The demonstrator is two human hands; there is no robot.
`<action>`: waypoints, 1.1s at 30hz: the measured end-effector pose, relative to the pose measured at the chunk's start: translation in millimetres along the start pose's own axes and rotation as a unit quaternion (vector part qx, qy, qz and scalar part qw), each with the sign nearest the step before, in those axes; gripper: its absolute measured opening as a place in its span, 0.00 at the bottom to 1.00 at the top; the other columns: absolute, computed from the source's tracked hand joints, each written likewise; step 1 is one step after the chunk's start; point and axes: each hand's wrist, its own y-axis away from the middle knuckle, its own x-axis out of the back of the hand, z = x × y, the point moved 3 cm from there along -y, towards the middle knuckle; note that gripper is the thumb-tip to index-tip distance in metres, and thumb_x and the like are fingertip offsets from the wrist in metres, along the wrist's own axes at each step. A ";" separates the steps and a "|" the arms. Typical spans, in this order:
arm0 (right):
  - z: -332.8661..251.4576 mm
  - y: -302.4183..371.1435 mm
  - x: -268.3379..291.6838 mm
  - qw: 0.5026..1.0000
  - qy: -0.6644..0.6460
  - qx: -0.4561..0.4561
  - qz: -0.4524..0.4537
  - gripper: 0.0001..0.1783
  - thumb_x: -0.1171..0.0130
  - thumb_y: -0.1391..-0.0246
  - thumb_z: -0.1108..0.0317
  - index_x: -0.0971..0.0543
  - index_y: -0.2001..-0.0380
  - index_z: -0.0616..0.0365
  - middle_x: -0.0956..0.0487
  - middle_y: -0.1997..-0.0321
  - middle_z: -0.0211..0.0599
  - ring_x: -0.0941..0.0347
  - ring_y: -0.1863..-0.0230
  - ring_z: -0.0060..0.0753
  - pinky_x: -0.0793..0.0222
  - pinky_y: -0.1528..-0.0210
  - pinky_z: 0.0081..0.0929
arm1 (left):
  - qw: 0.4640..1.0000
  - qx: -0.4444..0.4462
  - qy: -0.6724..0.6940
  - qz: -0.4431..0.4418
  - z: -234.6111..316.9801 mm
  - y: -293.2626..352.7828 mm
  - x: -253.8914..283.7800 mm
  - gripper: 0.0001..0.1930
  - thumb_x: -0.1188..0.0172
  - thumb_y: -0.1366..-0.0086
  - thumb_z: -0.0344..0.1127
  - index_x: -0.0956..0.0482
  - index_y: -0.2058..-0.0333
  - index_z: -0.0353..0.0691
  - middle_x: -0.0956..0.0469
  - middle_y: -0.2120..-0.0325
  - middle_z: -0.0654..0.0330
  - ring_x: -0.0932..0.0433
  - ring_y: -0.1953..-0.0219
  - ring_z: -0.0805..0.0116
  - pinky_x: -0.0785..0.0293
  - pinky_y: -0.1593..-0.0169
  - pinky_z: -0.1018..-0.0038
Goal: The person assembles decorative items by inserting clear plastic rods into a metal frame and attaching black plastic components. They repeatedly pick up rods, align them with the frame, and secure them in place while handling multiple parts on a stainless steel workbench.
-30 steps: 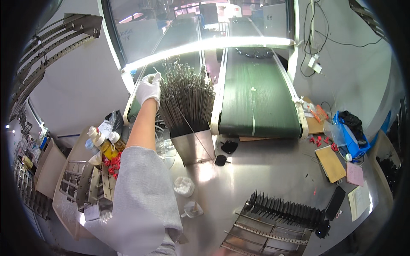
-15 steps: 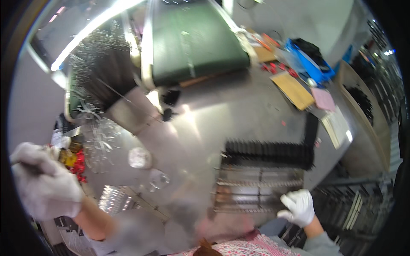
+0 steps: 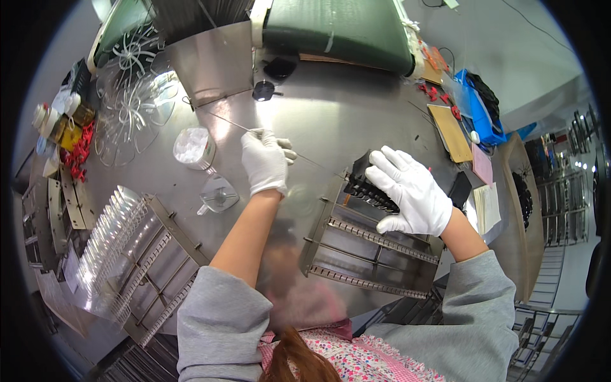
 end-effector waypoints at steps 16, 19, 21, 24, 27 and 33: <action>-4.4 -14.7 -2.1 1.000 0.007 -0.002 0.007 0.51 0.47 0.45 0.26 0.31 0.36 0.61 0.32 0.31 0.59 0.35 0.33 0.69 0.42 0.30 0.57 | 0.988 0.138 0.032 -0.065 -40.1 -6.3 2.8 0.05 0.49 0.23 0.33 0.31 0.56 0.38 0.18 0.65 0.55 0.16 0.70 0.66 0.19 0.71 0.72; -4.4 -15.5 -5.0 1.000 0.004 -0.004 0.018 0.50 0.45 0.46 0.26 0.30 0.37 0.60 0.31 0.32 0.59 0.35 0.33 0.69 0.42 0.30 0.57 | 0.976 0.146 0.106 -0.121 -50.7 29.6 -23.1 0.04 0.48 0.24 0.32 0.31 0.56 0.40 0.18 0.66 0.57 0.16 0.72 0.67 0.20 0.72 0.73; -3.1 -10.0 -7.5 1.000 0.019 -0.011 0.014 0.51 0.44 0.48 0.27 0.30 0.36 0.60 0.32 0.32 0.60 0.36 0.32 0.69 0.42 0.31 0.58 | 0.977 0.161 0.119 -0.076 -46.3 41.7 -24.8 0.05 0.42 0.26 0.31 0.28 0.57 0.39 0.18 0.67 0.57 0.17 0.71 0.67 0.20 0.69 0.73; -1.3 5.6 -6.0 1.000 -0.002 -0.014 0.027 0.48 0.34 0.54 0.35 0.29 0.35 0.55 0.32 0.31 0.54 0.36 0.32 0.63 0.40 0.30 0.54 | 0.958 0.245 0.052 -0.141 -39.1 37.1 -12.8 0.08 0.38 0.28 0.34 0.23 0.59 0.35 0.18 0.65 0.56 0.18 0.68 0.68 0.20 0.64 0.74; 0.7 19.6 -0.8 0.998 0.017 -0.049 -0.024 0.49 0.32 0.56 0.36 0.29 0.36 0.54 0.32 0.31 0.52 0.36 0.31 0.60 0.39 0.31 0.52 | 0.938 0.256 0.212 -0.102 -35.4 -5.9 12.6 0.11 0.39 0.28 0.34 0.22 0.53 0.32 0.17 0.62 0.52 0.16 0.62 0.61 0.13 0.59 0.67; -2.6 22.0 -1.4 0.995 -0.007 -0.031 0.093 0.46 0.30 0.57 0.38 0.27 0.37 0.48 0.30 0.32 0.47 0.35 0.33 0.56 0.37 0.32 0.49 | 0.972 0.141 0.160 -0.098 -68.1 -37.4 18.9 0.07 0.39 0.28 0.34 0.23 0.59 0.36 0.21 0.71 0.59 0.21 0.73 0.68 0.17 0.70 0.72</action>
